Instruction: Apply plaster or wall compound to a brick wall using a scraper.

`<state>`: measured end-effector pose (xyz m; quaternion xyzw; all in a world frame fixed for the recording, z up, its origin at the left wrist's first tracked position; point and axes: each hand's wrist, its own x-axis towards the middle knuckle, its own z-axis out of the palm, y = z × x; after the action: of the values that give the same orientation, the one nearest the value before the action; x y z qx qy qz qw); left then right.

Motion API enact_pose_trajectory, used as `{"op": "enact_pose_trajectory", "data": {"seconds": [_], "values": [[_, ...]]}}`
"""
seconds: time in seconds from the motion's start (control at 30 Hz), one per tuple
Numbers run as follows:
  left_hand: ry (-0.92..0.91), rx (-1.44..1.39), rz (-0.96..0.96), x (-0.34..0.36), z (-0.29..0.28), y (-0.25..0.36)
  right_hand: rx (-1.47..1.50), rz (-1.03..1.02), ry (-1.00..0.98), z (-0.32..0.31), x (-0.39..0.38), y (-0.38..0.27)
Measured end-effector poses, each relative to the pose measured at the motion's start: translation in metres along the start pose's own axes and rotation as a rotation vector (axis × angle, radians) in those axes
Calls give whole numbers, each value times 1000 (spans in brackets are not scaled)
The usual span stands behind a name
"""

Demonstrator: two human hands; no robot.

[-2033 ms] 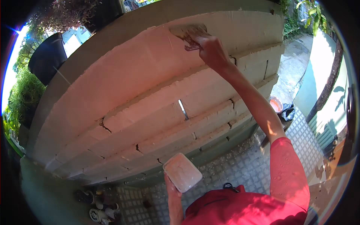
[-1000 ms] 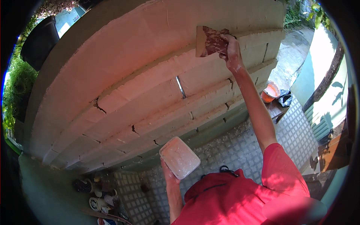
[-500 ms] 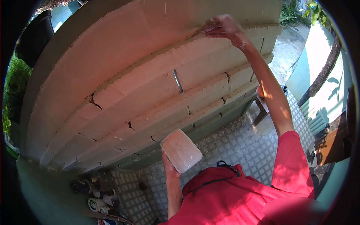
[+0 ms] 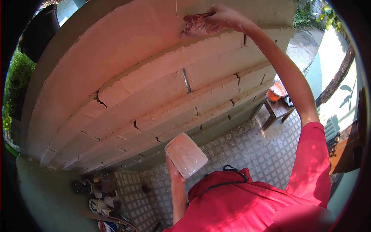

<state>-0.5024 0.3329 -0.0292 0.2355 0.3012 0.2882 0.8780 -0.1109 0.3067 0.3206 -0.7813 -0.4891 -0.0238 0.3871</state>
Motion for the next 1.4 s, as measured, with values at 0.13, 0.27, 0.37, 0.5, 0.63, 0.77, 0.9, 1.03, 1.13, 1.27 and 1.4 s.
{"op": "enact_pose_trajectory", "data": {"seconds": [0.13,0.27,0.37,0.5,0.63,0.77,0.9,1.03,1.13,1.27,1.4], "values": [[1,8,1,3,-3,-3,-87,-38,-76,11,25,25],[11,17,22,2,-6,-3,-334,-205,55,24,30,29],[10,10,25,2,-4,-3,-533,-341,308,38,24,35],[19,37,58,4,-7,-5,-556,-353,404,46,22,39],[50,51,78,4,-3,-3,-560,-309,449,50,22,26],[28,-1,37,6,1,-4,-601,-413,674,32,40,28],[-5,-34,36,5,-5,-4,-530,-407,438,21,19,23],[21,9,45,3,3,-6,-557,-380,453,42,24,42],[48,12,62,2,-2,-9,-536,-341,531,43,24,30],[37,63,64,2,-9,-8,-503,-550,770,30,10,14],[53,28,59,1,-9,-8,-357,-472,582,27,-1,32]]}}
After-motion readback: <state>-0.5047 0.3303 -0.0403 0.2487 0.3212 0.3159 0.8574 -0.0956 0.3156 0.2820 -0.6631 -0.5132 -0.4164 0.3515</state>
